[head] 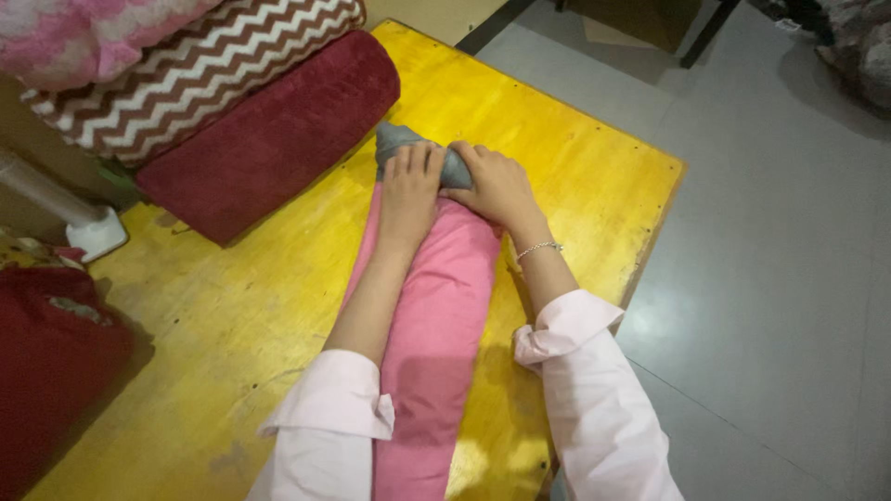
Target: The person rolls a pink and grey cloth on a yellow table into a tight cylindrical bundle. They repeatedly adjust and re-roll the fabric to maintain a compact shape, smoothing the surface as they work.
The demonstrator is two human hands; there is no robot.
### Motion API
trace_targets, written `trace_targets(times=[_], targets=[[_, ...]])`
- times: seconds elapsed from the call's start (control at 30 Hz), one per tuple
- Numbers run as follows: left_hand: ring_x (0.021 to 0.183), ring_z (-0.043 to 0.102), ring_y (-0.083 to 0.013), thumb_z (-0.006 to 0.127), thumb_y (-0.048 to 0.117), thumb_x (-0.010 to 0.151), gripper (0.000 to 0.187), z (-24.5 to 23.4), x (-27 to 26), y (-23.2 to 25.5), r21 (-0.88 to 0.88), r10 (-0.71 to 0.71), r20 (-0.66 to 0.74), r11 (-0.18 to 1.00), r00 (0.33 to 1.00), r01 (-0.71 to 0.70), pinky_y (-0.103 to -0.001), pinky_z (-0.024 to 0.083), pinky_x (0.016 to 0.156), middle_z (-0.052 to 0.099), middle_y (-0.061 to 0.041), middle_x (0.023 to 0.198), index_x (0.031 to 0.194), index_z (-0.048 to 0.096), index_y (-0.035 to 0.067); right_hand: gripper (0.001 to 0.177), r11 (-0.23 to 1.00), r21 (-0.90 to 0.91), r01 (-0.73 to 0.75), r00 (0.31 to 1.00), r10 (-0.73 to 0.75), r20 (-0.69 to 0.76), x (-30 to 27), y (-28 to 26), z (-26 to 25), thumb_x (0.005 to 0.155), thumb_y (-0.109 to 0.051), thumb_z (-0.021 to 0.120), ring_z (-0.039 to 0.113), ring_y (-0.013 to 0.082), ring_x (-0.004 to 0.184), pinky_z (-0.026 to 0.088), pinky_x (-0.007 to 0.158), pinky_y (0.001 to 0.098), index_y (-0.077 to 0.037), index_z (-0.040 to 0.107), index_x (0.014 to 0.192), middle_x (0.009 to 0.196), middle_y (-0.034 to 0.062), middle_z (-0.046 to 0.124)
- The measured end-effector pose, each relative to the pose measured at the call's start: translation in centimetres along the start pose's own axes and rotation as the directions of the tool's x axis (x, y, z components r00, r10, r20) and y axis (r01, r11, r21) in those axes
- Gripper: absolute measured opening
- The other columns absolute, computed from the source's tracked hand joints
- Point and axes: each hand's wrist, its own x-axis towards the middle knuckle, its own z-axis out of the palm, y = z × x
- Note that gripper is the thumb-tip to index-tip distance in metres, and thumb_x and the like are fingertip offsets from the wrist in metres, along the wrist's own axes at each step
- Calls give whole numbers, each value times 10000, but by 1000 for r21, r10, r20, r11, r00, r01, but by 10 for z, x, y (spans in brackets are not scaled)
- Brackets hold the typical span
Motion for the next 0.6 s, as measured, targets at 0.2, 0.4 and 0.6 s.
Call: trace_targets(times=[0.2, 0.4, 0.6], targets=[[1268, 508, -297, 722, 103, 788, 531, -3, -6, -1, -150, -29, -60, 989, 998, 20, -442, 420, 1031, 561, -84, 1297, 1302, 591, 131, 698, 1000, -24, -11, 1000, 11, -16, -5, -6, 1, 811, -488, 805, 670, 384, 1007, 532, 797, 505, -148, 556, 1367, 1093, 154, 687], [1233, 474, -388, 708, 129, 700, 485, -11, -8, -4, -172, -87, -178, 984, 980, 56, -504, 394, 1030, 528, -190, 1266, 1167, 580, 96, 664, 994, -110, -19, 998, 12, -58, -13, -14, 2, 822, -396, 788, 649, 343, 1051, 494, 851, 499, -175, 550, 1400, 1162, 118, 669], [1094, 517, -397, 732, 232, 968, 303, -9, -3, -12, -295, -334, -202, 917, 921, 268, -511, 422, 952, 518, -191, 1109, 1099, 542, 36, 689, 993, -122, -3, 999, -2, -40, -11, -20, -7, 819, -445, 789, 632, 336, 1073, 493, 894, 487, -184, 539, 1406, 1169, 115, 655]])
